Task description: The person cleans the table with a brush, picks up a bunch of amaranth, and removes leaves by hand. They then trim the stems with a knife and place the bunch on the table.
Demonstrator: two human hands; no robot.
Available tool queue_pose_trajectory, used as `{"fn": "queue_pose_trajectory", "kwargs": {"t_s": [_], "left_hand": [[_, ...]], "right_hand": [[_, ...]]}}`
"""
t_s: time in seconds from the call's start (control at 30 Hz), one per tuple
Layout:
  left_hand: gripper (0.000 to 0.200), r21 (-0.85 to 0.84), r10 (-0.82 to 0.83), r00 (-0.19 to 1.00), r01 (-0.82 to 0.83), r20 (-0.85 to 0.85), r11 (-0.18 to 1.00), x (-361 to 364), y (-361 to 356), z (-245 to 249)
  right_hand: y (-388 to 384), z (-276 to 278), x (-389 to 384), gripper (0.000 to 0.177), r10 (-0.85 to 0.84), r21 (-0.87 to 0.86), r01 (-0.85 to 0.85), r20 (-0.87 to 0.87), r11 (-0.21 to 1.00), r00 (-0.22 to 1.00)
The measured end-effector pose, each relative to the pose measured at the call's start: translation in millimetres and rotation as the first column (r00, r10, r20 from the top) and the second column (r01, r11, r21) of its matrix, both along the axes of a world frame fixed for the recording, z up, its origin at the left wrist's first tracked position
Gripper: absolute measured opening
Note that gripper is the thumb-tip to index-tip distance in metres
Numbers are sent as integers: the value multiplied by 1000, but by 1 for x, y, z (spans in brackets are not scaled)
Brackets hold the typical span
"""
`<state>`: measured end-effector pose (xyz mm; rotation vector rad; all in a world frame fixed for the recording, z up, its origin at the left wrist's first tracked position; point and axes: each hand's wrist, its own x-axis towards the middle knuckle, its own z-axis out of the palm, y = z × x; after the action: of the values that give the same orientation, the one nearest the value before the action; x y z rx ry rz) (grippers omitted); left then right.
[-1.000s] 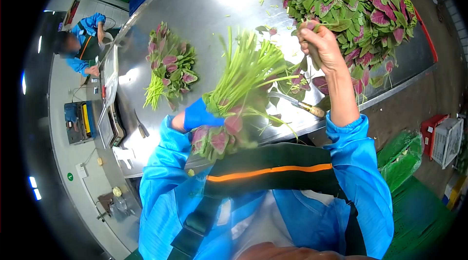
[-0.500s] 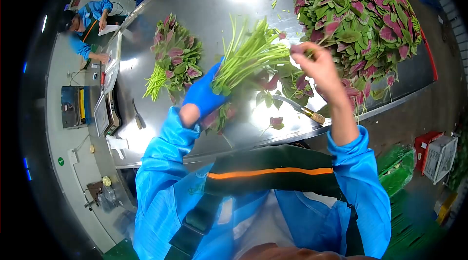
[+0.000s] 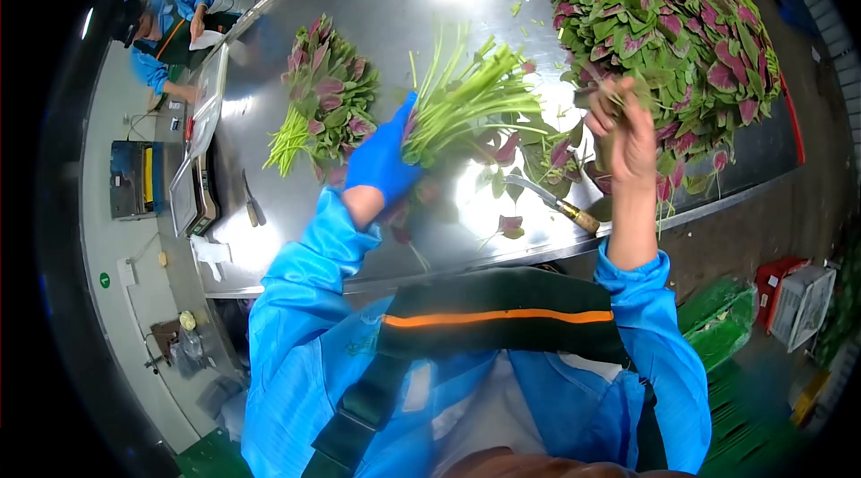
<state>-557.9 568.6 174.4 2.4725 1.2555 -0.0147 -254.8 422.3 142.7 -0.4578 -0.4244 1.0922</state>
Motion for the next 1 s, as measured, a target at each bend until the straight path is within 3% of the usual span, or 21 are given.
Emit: {"fn": "queue_pose_trajectory", "kwargs": {"t_s": [0.03,0.1,0.13,0.17,0.2,0.23,0.27,0.3,0.37,0.43,0.47,0.5,0.53,0.57,0.63,0.7,0.77,0.83,0.93,1.0], "left_hand": [[78,79,9,999,-6,-48,997,1,0,1],[74,257,-88,996,89,-15,962,3,-1,3],[72,344,-145,989,139,-7,928,7,-1,3],[71,390,-167,985,168,-36,905,12,-2,2],[70,434,-191,979,200,-65,878,19,-3,1],[69,478,-214,972,232,-93,847,25,-5,1],[68,479,-231,969,247,-93,842,30,-6,1],[67,479,-244,965,259,-95,839,32,-7,1],[66,482,-250,962,273,-112,833,34,-6,1],[65,479,-232,961,275,-148,833,28,-6,-2],[65,477,-231,963,270,-140,836,24,-4,-4],[66,478,-228,965,261,-127,839,19,-1,-6],[66,480,-221,969,246,-109,842,16,1,-7],[65,478,-217,970,241,-106,845,13,2,-6],[64,472,-223,969,247,-108,846,9,2,-2],[65,420,-210,968,249,-137,873,15,-2,0],[66,387,-220,964,262,-152,884,25,-6,6],[67,360,-245,956,287,-160,888,31,-14,15],[67,377,-248,955,293,-165,878,30,-12,8],[64,362,-248,949,305,-195,881,24,-12,3]], "right_hand": [[-6,10,1,9,70,63,-68,-22,996,997],[-11,32,-17,10,112,-257,-8,392,966,913],[-4,39,-30,13,156,-372,168,699,913,697],[8,40,-45,17,61,-257,365,880,895,470],[17,37,-56,27,13,9,561,999,828,-36],[24,38,-69,33,89,80,589,963,804,-253],[30,30,-75,34,170,67,569,920,819,-353],[37,18,-82,28,136,129,567,906,813,-402],[38,5,-80,17,106,-25,520,986,854,-127],[30,-10,-65,17,32,-12,473,999,881,-35],[25,-18,-55,26,-15,-22,532,998,847,66],[19,-19,-39,19,-81,32,602,995,798,55],[16,-16,-26,11,2,-178,680,968,711,252],[8,-9,-15,16,136,-414,688,897,596,421],[6,0,-19,13,23,-243,714,953,657,303],[17,-3,-34,14,-108,196,596,978,779,-180],[26,21,-57,14,75,150,553,929,819,-363],[39,9,-60,18,137,137,530,885,837,-445],[39,-3,-60,19,137,3,398,937,917,-323],[33,-9,-60,19,219,-143,387,962,911,-161]]}}
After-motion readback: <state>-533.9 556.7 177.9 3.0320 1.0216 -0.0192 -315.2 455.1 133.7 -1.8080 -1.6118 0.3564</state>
